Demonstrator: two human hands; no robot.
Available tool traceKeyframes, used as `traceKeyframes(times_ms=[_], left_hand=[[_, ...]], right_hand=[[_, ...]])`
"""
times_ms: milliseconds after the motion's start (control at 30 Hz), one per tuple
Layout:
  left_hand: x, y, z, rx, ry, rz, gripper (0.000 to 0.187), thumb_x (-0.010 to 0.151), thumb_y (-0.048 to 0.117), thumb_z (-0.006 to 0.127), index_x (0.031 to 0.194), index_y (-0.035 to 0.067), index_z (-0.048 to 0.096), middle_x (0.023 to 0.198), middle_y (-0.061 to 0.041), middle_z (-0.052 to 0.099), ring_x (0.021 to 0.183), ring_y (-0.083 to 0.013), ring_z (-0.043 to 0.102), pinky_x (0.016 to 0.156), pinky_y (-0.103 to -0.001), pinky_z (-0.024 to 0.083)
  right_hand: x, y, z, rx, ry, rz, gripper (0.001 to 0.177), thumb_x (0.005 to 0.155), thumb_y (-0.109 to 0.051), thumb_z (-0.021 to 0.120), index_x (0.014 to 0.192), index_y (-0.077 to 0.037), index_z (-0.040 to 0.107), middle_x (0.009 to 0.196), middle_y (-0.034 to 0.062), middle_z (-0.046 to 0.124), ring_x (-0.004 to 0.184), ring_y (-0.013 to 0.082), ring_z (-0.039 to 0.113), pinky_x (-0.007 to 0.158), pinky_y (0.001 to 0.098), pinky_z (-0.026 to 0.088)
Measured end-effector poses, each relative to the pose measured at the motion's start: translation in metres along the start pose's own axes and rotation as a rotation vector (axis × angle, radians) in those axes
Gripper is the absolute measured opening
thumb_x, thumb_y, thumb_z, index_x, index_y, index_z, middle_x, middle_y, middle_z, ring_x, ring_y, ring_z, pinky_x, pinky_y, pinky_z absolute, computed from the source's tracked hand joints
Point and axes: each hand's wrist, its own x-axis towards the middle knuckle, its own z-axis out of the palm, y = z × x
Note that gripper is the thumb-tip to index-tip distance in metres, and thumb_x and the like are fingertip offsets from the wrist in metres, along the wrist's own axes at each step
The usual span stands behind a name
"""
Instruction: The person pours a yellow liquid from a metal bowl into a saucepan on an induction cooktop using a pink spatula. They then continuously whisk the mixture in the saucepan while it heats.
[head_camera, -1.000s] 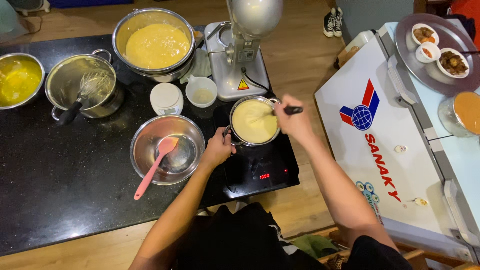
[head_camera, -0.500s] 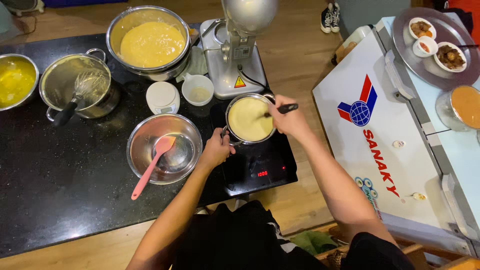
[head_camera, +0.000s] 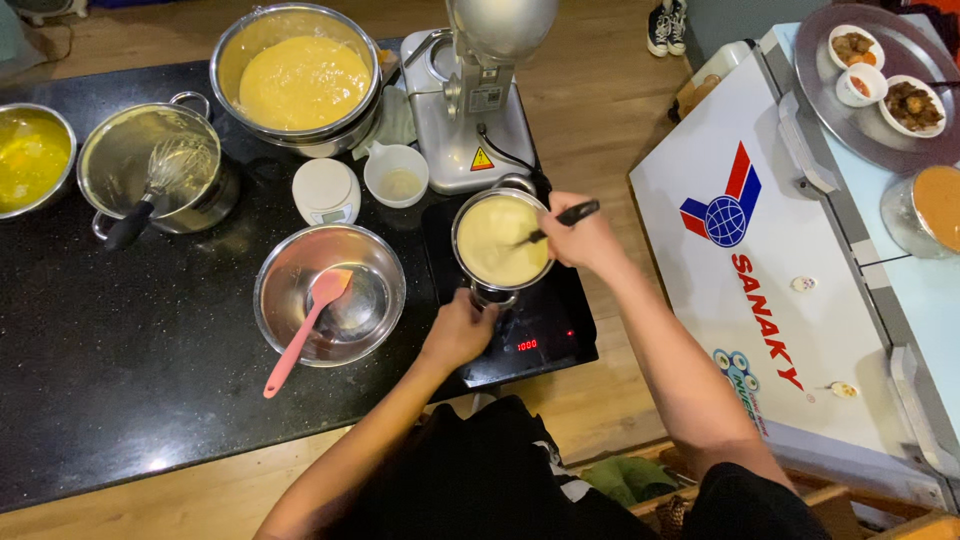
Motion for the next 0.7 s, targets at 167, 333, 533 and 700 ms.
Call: traceKeyframes(times_ms=[167, 333, 533, 700], left_hand=[[-0.017, 0.014, 0.014, 0.128, -0.122, 0.095, 0.06, 0.104, 0.056, 0.072, 0.142, 0.009, 0.07, 0.113, -0.011, 0.089, 0.12, -0.0416, 0.083, 0.107, -0.059, 0.064], [-0.029, 0.032, 0.009, 0.106, -0.301, 0.217, 0.076, 0.106, 0.049, 0.07, 0.17, 0.009, 0.055, 0.114, -0.013, 0.087, 0.12, -0.0403, 0.082, 0.107, -0.056, 0.064], [0.015, 0.012, -0.023, 0.169, -0.52, 0.3, 0.053, 0.105, 0.053, 0.073, 0.153, 0.03, 0.078, 0.116, -0.016, 0.087, 0.121, -0.0405, 0.082, 0.105, -0.051, 0.064], [0.023, 0.024, -0.105, -0.192, -0.525, 0.34, 0.036, 0.112, 0.031, 0.069, 0.103, 0.004, 0.09, 0.065, -0.012, 0.071, 0.049, -0.014, 0.057, 0.045, -0.023, 0.046]], right_hand=[[0.029, 0.049, -0.004, -0.157, 0.255, -0.088, 0.035, 0.109, -0.023, 0.072, 0.082, -0.009, 0.056, 0.06, 0.0193, 0.063, 0.061, 0.0374, 0.067, 0.061, 0.0429, 0.05], [0.033, 0.067, -0.012, -0.26, 0.259, -0.006, 0.026, 0.101, -0.027, 0.068, 0.081, -0.01, 0.062, 0.06, 0.0164, 0.064, 0.067, 0.0341, 0.074, 0.066, 0.0424, 0.056], [0.019, 0.044, -0.008, 0.01, 0.051, -0.043, 0.036, 0.108, -0.02, 0.069, 0.079, -0.011, 0.05, 0.05, 0.0149, 0.062, 0.036, 0.0233, 0.057, 0.034, 0.0319, 0.035], [0.014, 0.031, 0.003, 0.086, 0.023, -0.03, 0.03, 0.109, -0.016, 0.066, 0.086, -0.014, 0.048, 0.052, 0.0169, 0.061, 0.033, 0.0218, 0.053, 0.032, 0.0297, 0.035]])
